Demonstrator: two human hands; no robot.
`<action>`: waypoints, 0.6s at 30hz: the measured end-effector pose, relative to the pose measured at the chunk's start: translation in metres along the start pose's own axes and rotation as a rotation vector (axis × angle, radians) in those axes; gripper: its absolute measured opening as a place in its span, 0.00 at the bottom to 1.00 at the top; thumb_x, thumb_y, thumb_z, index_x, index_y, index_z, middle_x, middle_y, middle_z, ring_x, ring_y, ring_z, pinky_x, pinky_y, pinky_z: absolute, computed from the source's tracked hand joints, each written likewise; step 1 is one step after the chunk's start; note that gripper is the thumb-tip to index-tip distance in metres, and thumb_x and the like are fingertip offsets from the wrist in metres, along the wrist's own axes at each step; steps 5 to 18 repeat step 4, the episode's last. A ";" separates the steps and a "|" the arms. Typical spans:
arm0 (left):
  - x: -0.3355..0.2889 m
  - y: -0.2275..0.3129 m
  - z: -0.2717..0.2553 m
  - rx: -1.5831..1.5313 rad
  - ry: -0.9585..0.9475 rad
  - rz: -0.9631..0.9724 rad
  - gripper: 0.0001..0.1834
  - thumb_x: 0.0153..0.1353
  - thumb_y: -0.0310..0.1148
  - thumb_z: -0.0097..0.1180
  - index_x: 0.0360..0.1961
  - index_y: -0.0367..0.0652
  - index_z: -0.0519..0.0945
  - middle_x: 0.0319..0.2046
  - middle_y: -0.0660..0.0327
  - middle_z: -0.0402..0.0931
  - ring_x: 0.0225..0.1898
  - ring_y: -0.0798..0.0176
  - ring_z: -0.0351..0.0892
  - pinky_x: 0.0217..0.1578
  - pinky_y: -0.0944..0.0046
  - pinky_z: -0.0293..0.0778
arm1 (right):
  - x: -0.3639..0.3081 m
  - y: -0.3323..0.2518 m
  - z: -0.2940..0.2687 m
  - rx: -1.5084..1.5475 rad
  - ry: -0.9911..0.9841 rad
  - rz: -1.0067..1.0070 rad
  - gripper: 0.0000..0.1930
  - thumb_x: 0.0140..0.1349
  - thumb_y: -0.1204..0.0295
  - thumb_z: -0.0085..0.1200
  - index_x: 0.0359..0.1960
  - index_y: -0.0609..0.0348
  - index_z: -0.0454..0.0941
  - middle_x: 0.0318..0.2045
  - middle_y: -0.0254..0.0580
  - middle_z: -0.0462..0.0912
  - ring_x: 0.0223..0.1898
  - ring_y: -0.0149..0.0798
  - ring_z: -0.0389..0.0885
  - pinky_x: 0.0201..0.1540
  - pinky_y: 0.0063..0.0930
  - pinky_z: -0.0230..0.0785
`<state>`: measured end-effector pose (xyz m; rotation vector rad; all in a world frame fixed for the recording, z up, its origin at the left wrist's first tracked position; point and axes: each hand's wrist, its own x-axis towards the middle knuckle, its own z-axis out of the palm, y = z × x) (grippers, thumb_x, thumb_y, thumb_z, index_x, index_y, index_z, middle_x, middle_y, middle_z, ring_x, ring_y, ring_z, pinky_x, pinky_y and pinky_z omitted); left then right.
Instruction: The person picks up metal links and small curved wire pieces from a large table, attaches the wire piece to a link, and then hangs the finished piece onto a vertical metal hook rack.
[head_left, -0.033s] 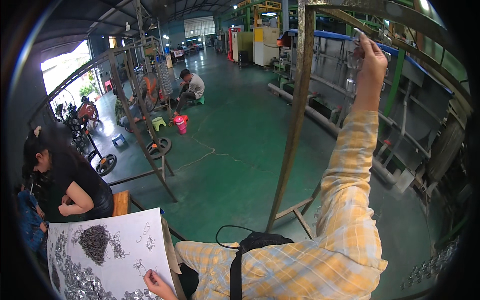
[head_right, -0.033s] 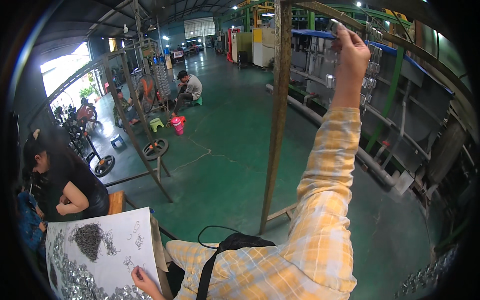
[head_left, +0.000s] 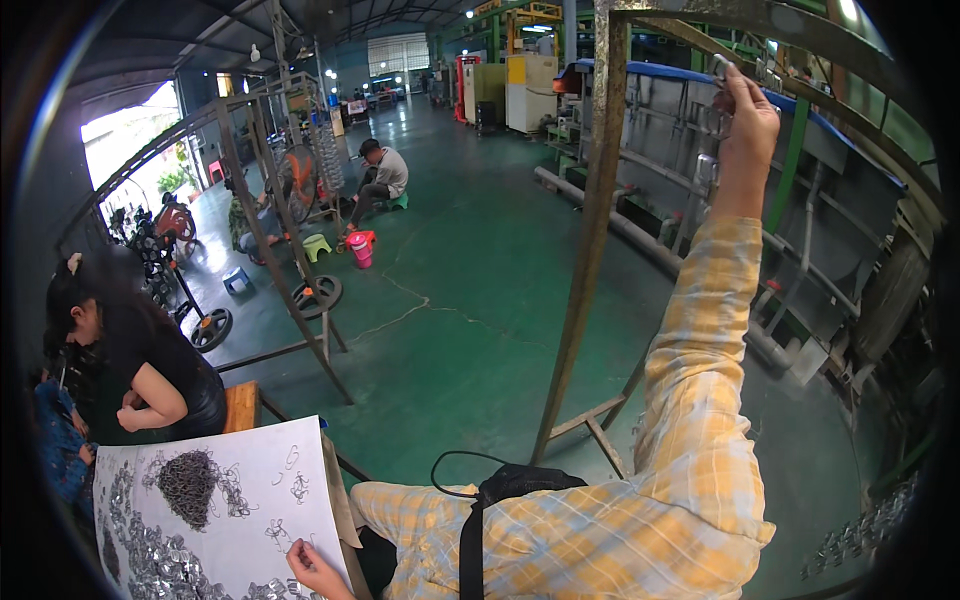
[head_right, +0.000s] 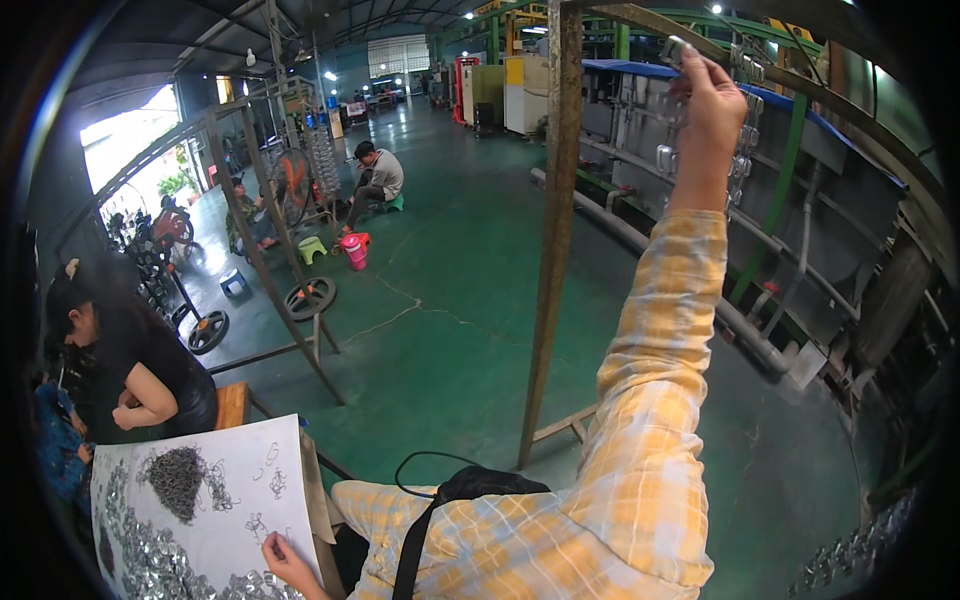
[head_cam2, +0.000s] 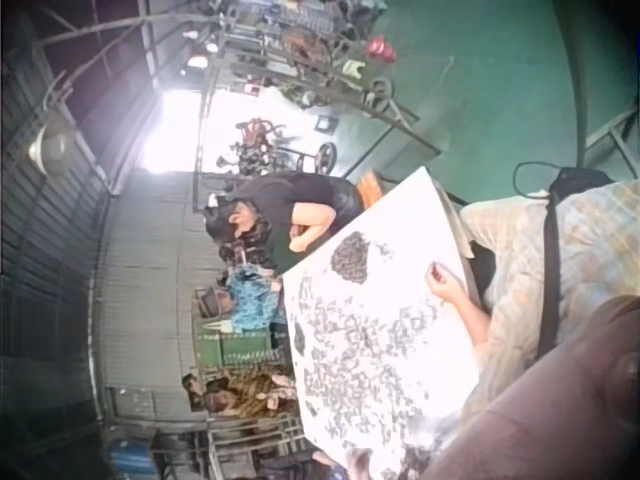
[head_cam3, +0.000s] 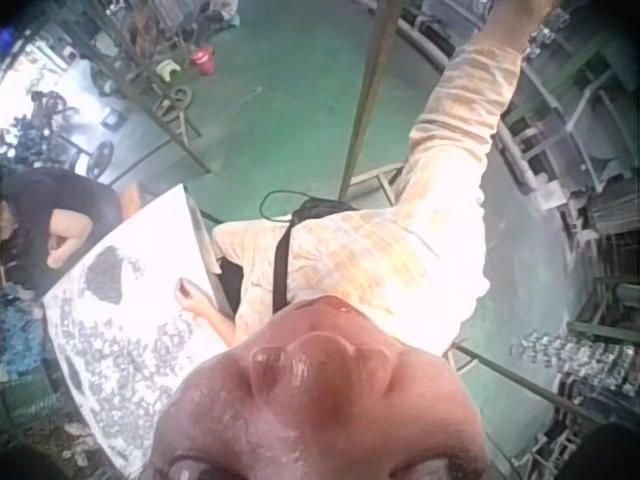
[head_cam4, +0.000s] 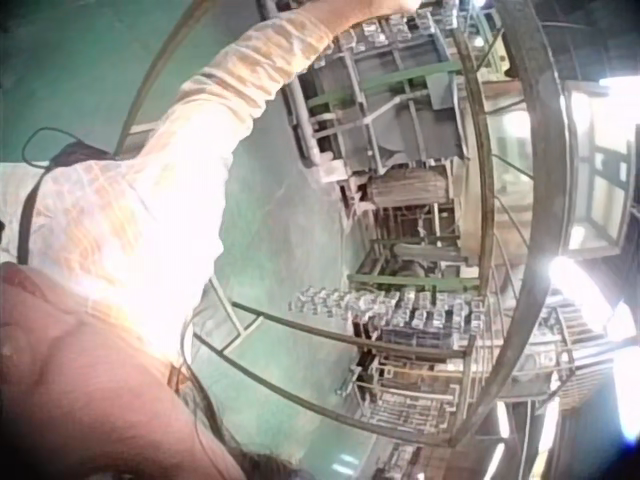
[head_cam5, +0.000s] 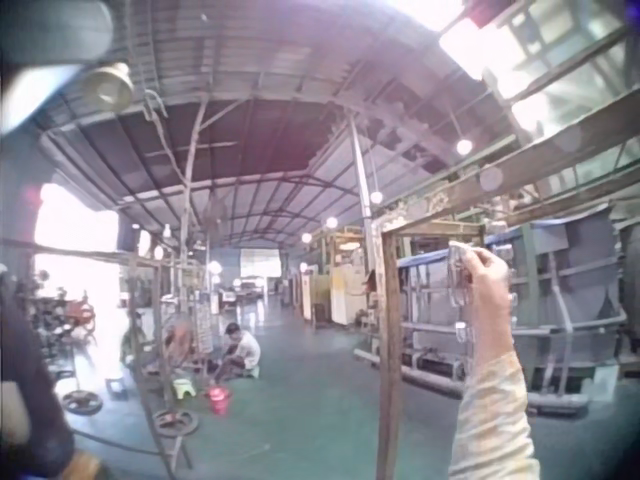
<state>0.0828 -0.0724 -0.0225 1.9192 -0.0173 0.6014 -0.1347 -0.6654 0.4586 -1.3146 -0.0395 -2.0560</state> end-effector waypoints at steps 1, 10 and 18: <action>0.000 0.000 0.004 -0.015 -0.002 0.004 0.10 0.60 0.29 0.49 0.40 0.34 0.75 0.32 0.58 0.74 0.32 0.67 0.71 0.35 0.68 0.69 | 0.013 0.000 -0.008 0.010 0.030 -0.005 0.10 0.53 0.71 0.61 0.32 0.65 0.79 0.22 0.34 0.79 0.20 0.26 0.74 0.23 0.17 0.66; 0.002 -0.006 -0.002 0.078 0.002 0.011 0.10 0.60 0.29 0.49 0.41 0.34 0.75 0.33 0.58 0.75 0.32 0.67 0.71 0.35 0.68 0.69 | 0.045 0.008 -0.023 0.039 -0.010 0.104 0.10 0.57 0.73 0.56 0.38 0.65 0.79 0.29 0.40 0.82 0.28 0.28 0.80 0.33 0.18 0.72; 0.002 -0.006 -0.002 0.078 0.002 0.011 0.10 0.60 0.29 0.49 0.41 0.34 0.75 0.33 0.58 0.75 0.32 0.67 0.71 0.35 0.68 0.69 | 0.045 0.008 -0.023 0.039 -0.010 0.104 0.10 0.57 0.73 0.56 0.38 0.65 0.79 0.29 0.40 0.82 0.28 0.28 0.80 0.33 0.18 0.72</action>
